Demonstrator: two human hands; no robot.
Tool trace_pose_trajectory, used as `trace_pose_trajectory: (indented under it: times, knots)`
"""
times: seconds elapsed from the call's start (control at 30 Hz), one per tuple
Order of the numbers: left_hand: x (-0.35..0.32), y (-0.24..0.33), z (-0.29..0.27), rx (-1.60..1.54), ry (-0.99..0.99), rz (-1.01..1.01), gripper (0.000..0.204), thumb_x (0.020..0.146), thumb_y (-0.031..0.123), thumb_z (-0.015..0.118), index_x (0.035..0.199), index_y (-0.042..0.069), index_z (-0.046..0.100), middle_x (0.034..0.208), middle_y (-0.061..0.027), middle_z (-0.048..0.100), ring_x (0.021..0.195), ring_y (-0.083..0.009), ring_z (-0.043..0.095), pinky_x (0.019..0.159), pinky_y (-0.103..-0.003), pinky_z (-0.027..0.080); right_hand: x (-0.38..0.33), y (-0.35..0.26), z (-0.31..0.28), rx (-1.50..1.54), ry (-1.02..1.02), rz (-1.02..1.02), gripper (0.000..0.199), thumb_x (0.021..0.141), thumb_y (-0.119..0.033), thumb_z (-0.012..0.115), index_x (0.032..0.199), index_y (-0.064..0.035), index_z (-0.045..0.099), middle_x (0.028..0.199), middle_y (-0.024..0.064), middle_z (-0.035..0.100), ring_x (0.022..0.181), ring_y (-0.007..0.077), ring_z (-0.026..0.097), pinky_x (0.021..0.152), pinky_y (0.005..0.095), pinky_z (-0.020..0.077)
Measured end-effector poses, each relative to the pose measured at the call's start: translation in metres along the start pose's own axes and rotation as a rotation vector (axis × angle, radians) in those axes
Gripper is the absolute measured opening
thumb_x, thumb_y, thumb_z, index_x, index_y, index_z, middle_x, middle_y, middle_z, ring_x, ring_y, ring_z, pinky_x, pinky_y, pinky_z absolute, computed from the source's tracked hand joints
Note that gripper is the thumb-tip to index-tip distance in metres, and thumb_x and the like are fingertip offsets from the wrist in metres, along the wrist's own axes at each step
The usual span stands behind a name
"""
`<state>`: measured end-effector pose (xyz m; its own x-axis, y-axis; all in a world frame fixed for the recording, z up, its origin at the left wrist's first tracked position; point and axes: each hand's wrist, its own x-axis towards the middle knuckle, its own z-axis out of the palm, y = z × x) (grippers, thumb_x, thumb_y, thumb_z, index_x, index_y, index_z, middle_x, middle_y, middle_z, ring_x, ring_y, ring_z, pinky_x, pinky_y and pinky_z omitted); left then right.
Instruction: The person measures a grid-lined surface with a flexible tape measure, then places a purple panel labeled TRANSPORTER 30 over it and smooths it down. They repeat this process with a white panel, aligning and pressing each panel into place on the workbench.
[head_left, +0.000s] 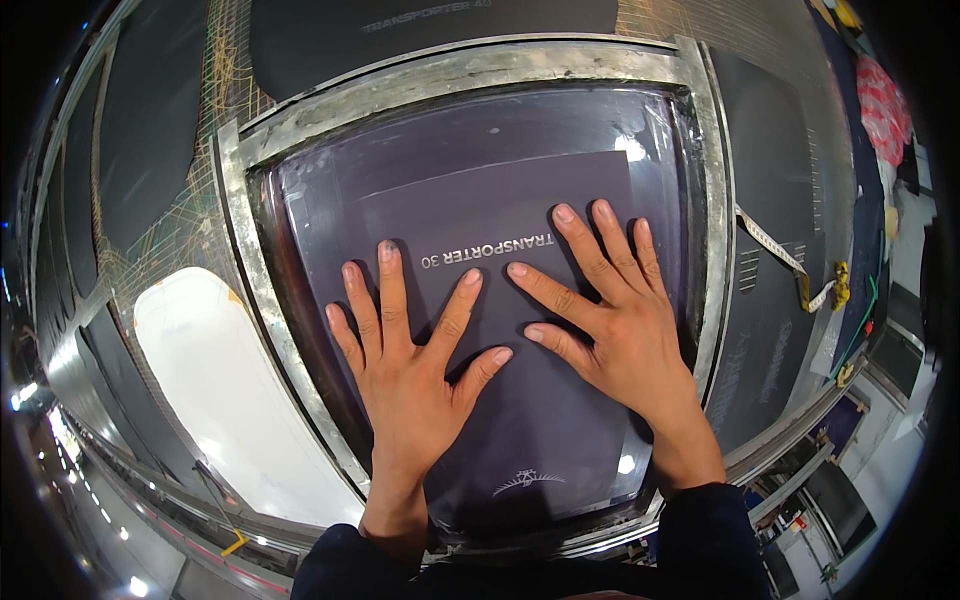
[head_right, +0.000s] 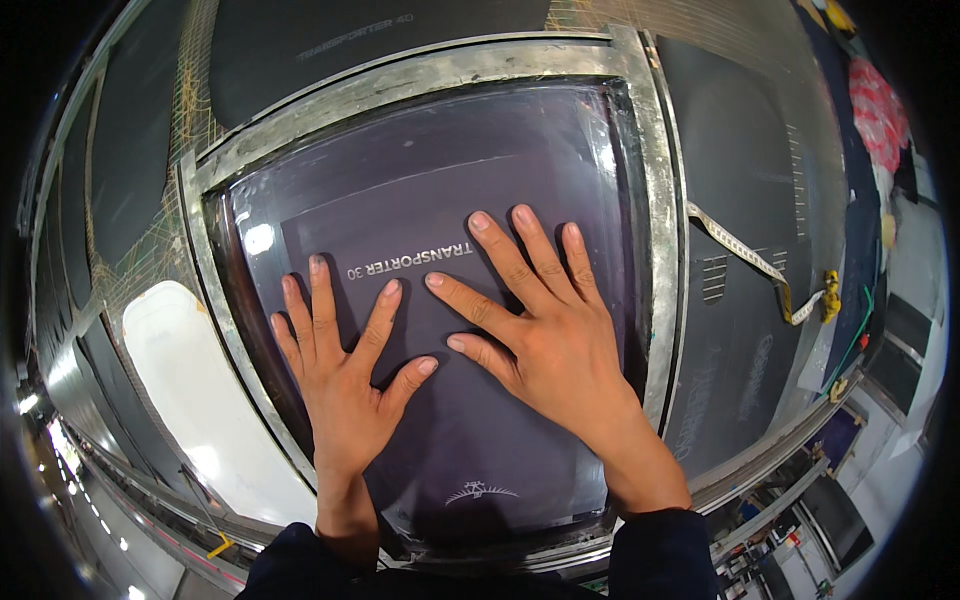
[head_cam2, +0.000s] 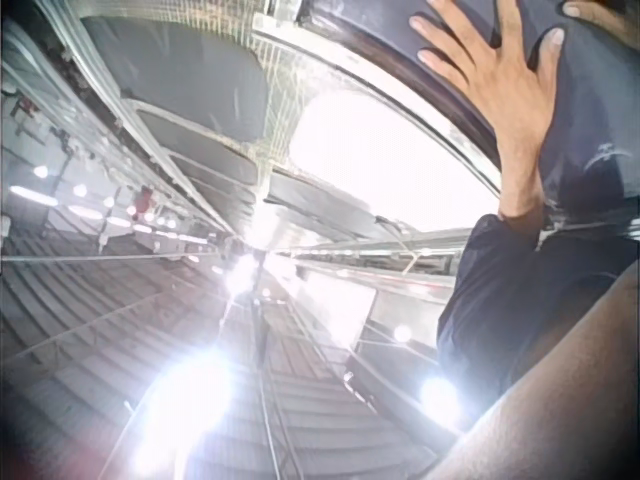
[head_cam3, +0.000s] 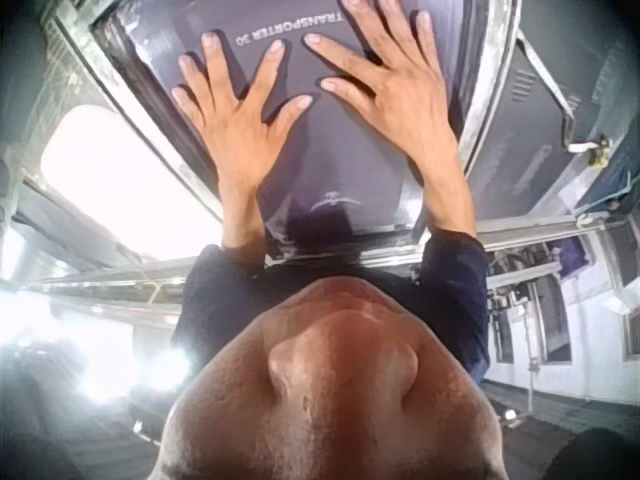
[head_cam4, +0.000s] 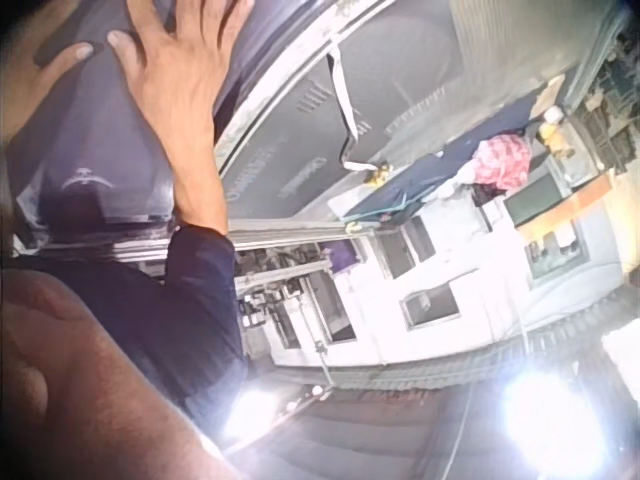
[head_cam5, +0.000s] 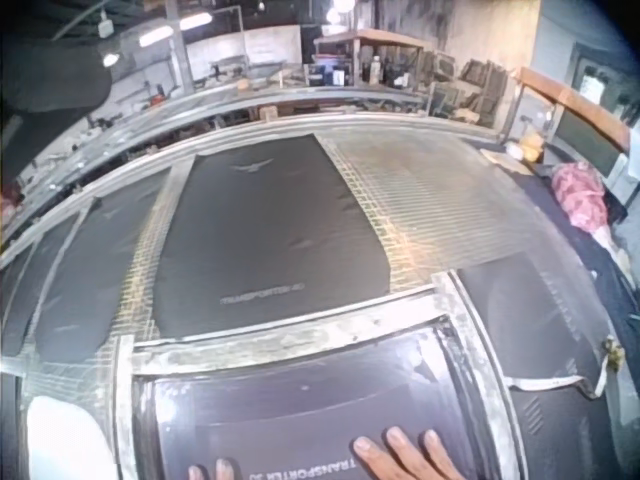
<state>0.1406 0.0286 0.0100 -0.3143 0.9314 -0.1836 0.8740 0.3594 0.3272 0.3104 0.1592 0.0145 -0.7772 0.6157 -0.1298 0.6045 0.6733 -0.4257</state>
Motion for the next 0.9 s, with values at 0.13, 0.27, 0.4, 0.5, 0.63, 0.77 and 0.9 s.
trace_pose_trajectory:
  times: [0.13, 0.27, 0.4, 0.5, 0.63, 0.77, 0.9]
  knots:
    - [-0.0009, 0.0002, -0.0023, -0.014, -0.018, -0.017, 0.066, 0.082, 0.056, 0.072, 0.141, 0.03, 0.059, 0.164, -0.0209, 0.018, 0.15, -0.05, 0.012, 0.114, -0.067, 0.011, -0.0035, -0.0026, 0.0007, -0.02, -0.016, 0.023, 0.054, 0.08, -0.039, 0.075, 0.133, -0.0345, 0.065, 0.157, 0.0059, 0.041, 0.148, 0.0323, 0.032, 0.119, 0.0538, 0.0223]
    - [-0.0016, -0.0017, -0.0012, -0.048, -0.016, -0.021, 0.065, 0.082, 0.057, 0.071, 0.14, 0.033, 0.059, 0.164, -0.0206, 0.019, 0.15, -0.0493, 0.012, 0.115, -0.067, 0.01, -0.0025, -0.0049, 0.0015, -0.053, -0.02, 0.024, 0.054, 0.081, -0.039, 0.074, 0.134, -0.0348, 0.064, 0.159, 0.0046, 0.038, 0.149, 0.0328, 0.03, 0.119, 0.0556, 0.0209]
    - [-0.0022, -0.0048, 0.002, -0.058, -0.003, -0.013, 0.065, 0.082, 0.06, 0.069, 0.14, 0.034, 0.059, 0.165, -0.02, 0.019, 0.151, -0.048, 0.011, 0.115, -0.067, 0.009, -0.0014, -0.0055, 0.0027, -0.048, -0.033, 0.03, 0.052, 0.082, -0.04, 0.072, 0.134, -0.0352, 0.065, 0.16, 0.0036, 0.037, 0.15, 0.033, 0.028, 0.12, 0.0566, 0.0188]
    - [-0.003, -0.006, 0.0031, -0.064, -0.009, -0.02, 0.065, 0.082, 0.062, 0.067, 0.141, 0.036, 0.058, 0.165, -0.0197, 0.018, 0.151, -0.0474, 0.011, 0.116, -0.067, 0.009, -0.0017, -0.0064, 0.0039, -0.049, -0.035, 0.027, 0.05, 0.083, -0.04, 0.072, 0.132, -0.0316, 0.066, 0.16, 0.0087, 0.036, 0.15, 0.0359, 0.027, 0.12, 0.0565, 0.0171]
    - [-0.0031, -0.0068, 0.0026, -0.067, -0.014, -0.019, 0.064, 0.083, 0.062, 0.067, 0.141, 0.038, 0.057, 0.165, -0.0195, 0.019, 0.151, -0.0474, 0.011, 0.116, -0.067, 0.009, -0.0012, -0.0069, 0.0052, -0.054, -0.024, 0.02, 0.05, 0.083, -0.04, 0.072, 0.131, -0.0292, 0.067, 0.16, 0.0126, 0.034, 0.149, 0.0381, 0.026, 0.12, 0.0567, 0.0161]
    - [-0.0031, -0.0071, 0.0019, -0.087, -0.012, -0.022, 0.064, 0.083, 0.061, 0.067, 0.141, 0.038, 0.057, 0.165, -0.0193, 0.019, 0.15, -0.0478, 0.012, 0.115, -0.067, 0.01, -0.001, -0.0065, 0.0048, -0.075, -0.039, 0.013, 0.05, 0.084, -0.041, 0.071, 0.132, -0.0302, 0.067, 0.161, 0.0121, 0.034, 0.149, 0.0379, 0.026, 0.12, 0.0567, 0.0158]
    - [-0.0022, -0.0069, 0.0018, -0.084, -0.002, -0.02, 0.064, 0.082, 0.06, 0.068, 0.141, 0.037, 0.057, 0.165, -0.0192, 0.019, 0.15, -0.0482, 0.013, 0.115, -0.067, 0.01, -0.0013, -0.0057, 0.0051, -0.072, -0.042, 0.011, 0.05, 0.084, -0.042, 0.07, 0.133, -0.0325, 0.066, 0.161, 0.011, 0.033, 0.15, 0.0369, 0.025, 0.12, 0.0567, 0.0155]
